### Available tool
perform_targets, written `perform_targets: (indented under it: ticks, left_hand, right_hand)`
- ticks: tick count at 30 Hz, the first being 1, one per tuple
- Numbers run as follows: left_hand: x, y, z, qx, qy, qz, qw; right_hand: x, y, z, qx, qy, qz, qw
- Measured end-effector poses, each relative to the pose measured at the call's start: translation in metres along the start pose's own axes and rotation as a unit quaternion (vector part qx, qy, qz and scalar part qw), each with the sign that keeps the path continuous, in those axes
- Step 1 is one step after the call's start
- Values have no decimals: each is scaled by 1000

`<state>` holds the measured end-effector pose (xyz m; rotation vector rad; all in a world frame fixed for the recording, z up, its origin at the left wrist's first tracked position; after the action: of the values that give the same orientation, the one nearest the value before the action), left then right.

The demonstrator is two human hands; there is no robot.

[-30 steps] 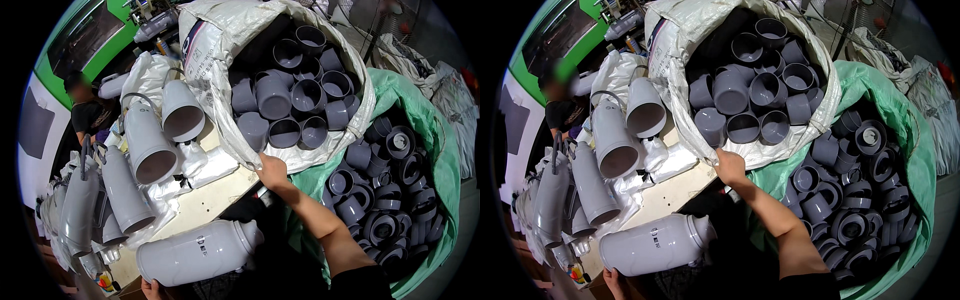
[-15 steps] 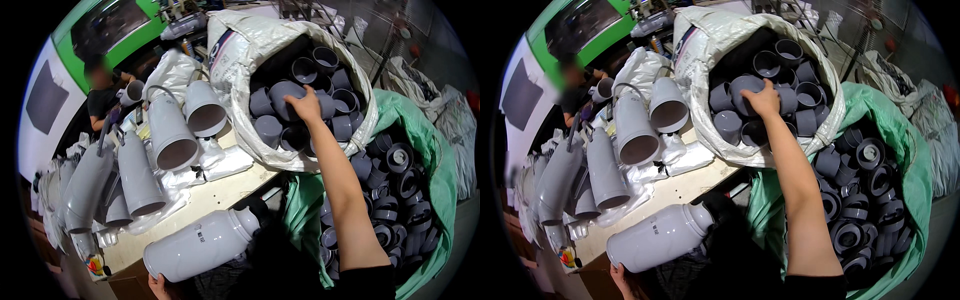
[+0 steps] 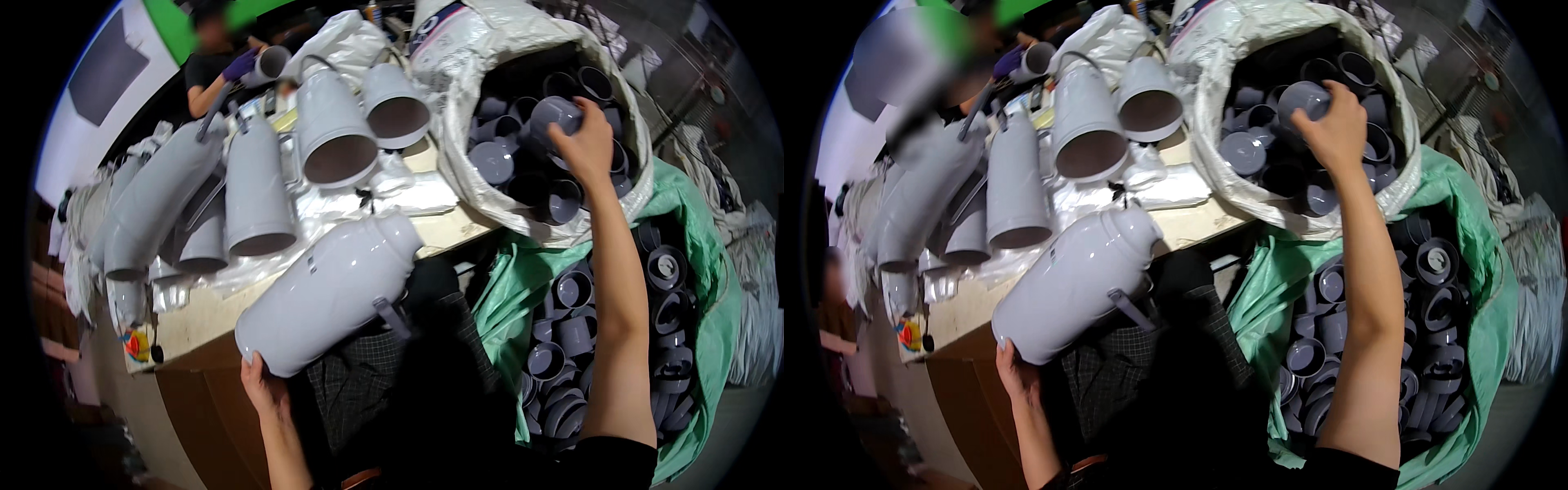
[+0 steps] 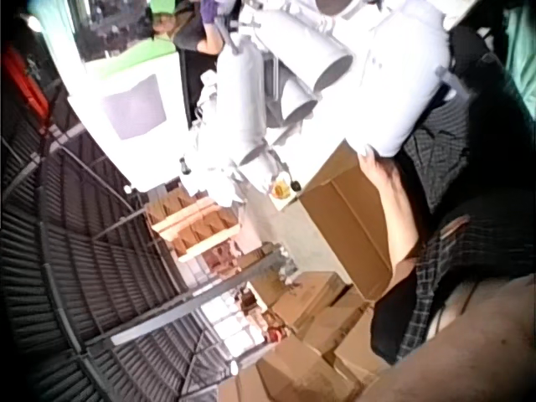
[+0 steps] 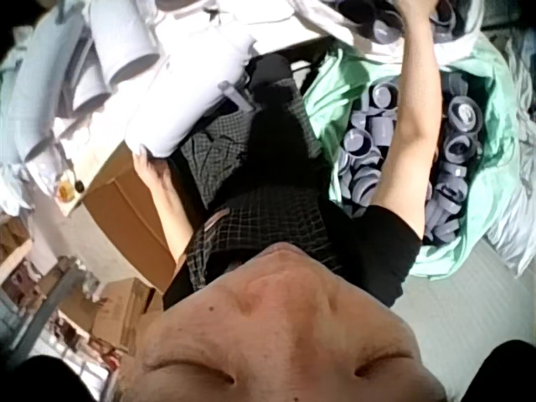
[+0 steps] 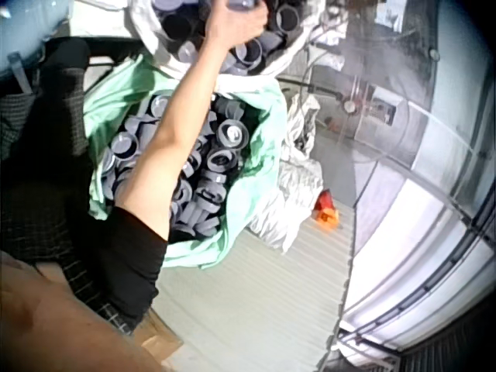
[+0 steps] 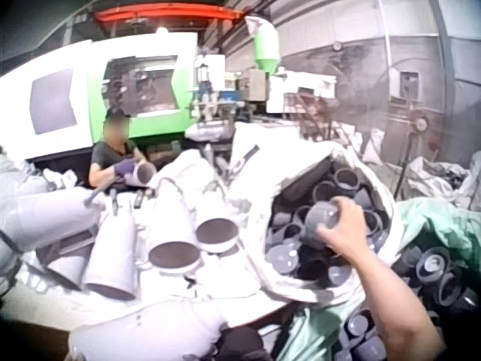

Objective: The person assembles gray plastic kettles by attaching lids to the bodies. They repeatedly pick up a kettle body and a lid, fit the lid onto the body, wrap the assembled unit in a plastic bag, and place it into a cardboard box. The process is repeated continuously throughout the clip.

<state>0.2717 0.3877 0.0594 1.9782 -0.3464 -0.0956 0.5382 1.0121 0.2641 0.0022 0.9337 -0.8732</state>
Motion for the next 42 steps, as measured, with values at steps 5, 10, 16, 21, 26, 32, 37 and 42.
perform_targets:
  ticks: [5, 10, 16, 21, 26, 32, 37, 42]
  left_hand:
    - [-3, 14, 0, 16, -15, -9, 1000]
    - [-39, 67, 70, -250, 11, -153, 956]
    - [24, 122, -146, -186, -105, -395, 894]
    - [17, 61, -211, -181, -354, -350, 848]
    - [8, 77, -219, -78, -363, -305, 877]
    - [-20, 60, -214, -120, -309, -203, 921]
    - [-42, 40, -232, -163, -280, -155, 933]
    - [-39, 17, -246, -225, -387, -22, 894]
  right_hand:
    - [97, -99, -21, -454, -311, 17, 835]
    - [231, -142, -45, -562, -321, -117, 753]
    - [418, -126, -6, -453, -510, -185, 707]
    - [375, 20, 55, -361, -259, -364, 819]
    - [360, 265, 73, 168, -145, -318, 922]
    - [429, 371, 77, 433, -325, -354, 763]
    - [361, 273, 112, 331, -68, -213, 917]
    - [208, -20, 77, -277, 49, -43, 959]
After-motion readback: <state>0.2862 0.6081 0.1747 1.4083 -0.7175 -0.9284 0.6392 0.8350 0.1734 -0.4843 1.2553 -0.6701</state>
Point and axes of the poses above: each hand's wrist, its own x-axis away from the middle knuckle, its own z-axis out of the back of the hand, y = z × x, the point moved 8 cm from there along -x, towards the middle knuckle, and after that the axes turned 3 degrees about -z, right-handed, at the moved point
